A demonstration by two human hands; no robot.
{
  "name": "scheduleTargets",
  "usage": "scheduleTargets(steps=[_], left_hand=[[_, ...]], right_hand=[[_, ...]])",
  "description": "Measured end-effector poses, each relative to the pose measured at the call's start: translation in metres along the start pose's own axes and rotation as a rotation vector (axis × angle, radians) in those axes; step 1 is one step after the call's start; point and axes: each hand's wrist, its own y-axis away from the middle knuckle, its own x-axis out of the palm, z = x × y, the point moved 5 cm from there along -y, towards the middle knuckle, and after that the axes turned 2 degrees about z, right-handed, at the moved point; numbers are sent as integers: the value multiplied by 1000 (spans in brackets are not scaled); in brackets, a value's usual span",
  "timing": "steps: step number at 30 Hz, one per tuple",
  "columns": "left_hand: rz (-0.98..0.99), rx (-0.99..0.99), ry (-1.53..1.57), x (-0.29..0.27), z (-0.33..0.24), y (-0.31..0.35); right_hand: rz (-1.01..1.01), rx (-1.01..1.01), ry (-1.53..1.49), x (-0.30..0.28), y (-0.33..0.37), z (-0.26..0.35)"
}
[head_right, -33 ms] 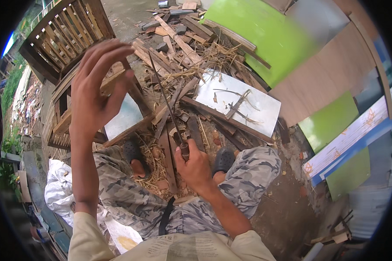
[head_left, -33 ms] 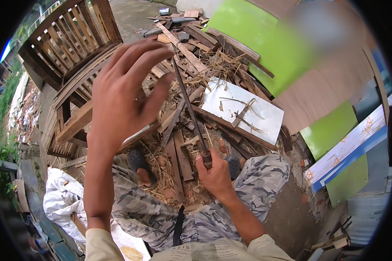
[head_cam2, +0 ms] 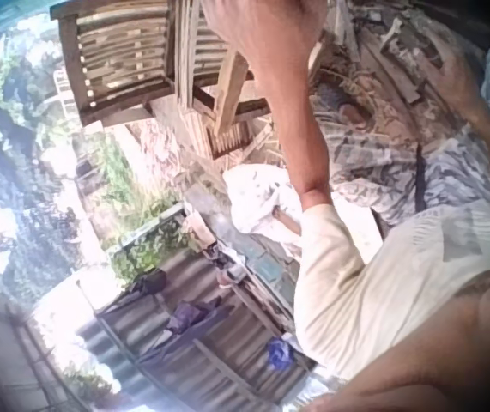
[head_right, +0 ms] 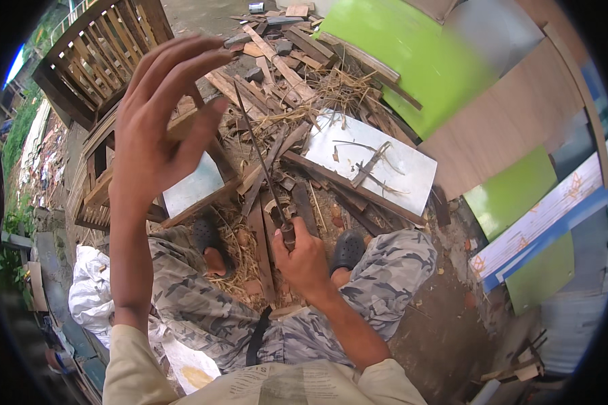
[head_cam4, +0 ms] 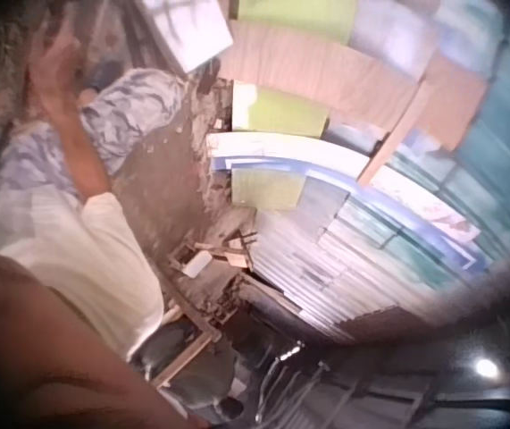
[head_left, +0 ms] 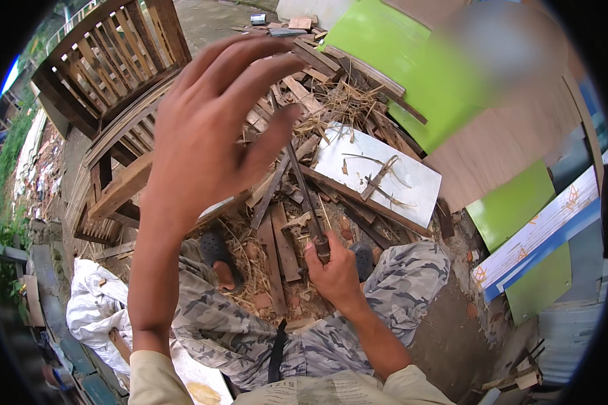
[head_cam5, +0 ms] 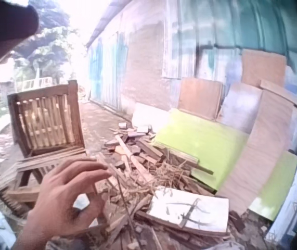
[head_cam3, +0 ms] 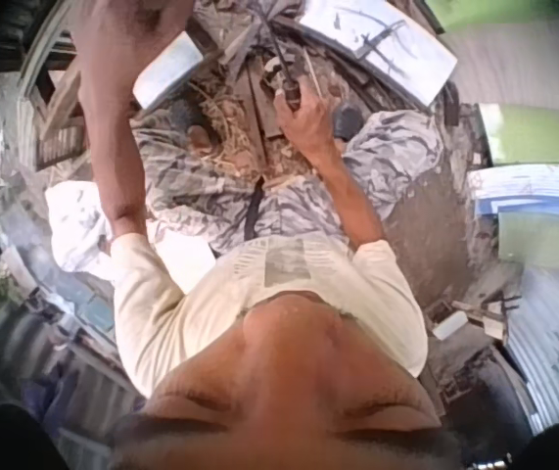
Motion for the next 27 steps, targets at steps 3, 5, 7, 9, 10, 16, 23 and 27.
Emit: scheduleTargets(steps=[3, 5, 7, 9, 10, 16, 23, 27], left_hand=[[63, 162, -5, 29, -30, -37], [200, 206, 14, 73, -38, -29], [426, 211, -16, 143, -18, 25], [413, 137, 19, 156, -7, 34], [493, 126, 7, 147, -8, 17], [463, 144, 72, 129, -25, 13], [199, 98, 32, 66, -29, -30], [577, 39, 128, 160, 14, 56]], right_hand=[[-44, -38, -2, 0, 2, -1], [-69, -86, 6, 1, -5, 1], [-45, -107, 18, 9, -6, 6], [18, -75, 104, 12, -12, 4], [35, -54, 156, 10, -14, 4], [69, -104, 135, 16, -14, 14], [96, -49, 107, 4, -21, 12], [183, 14, 172, 12, -16, 14]])
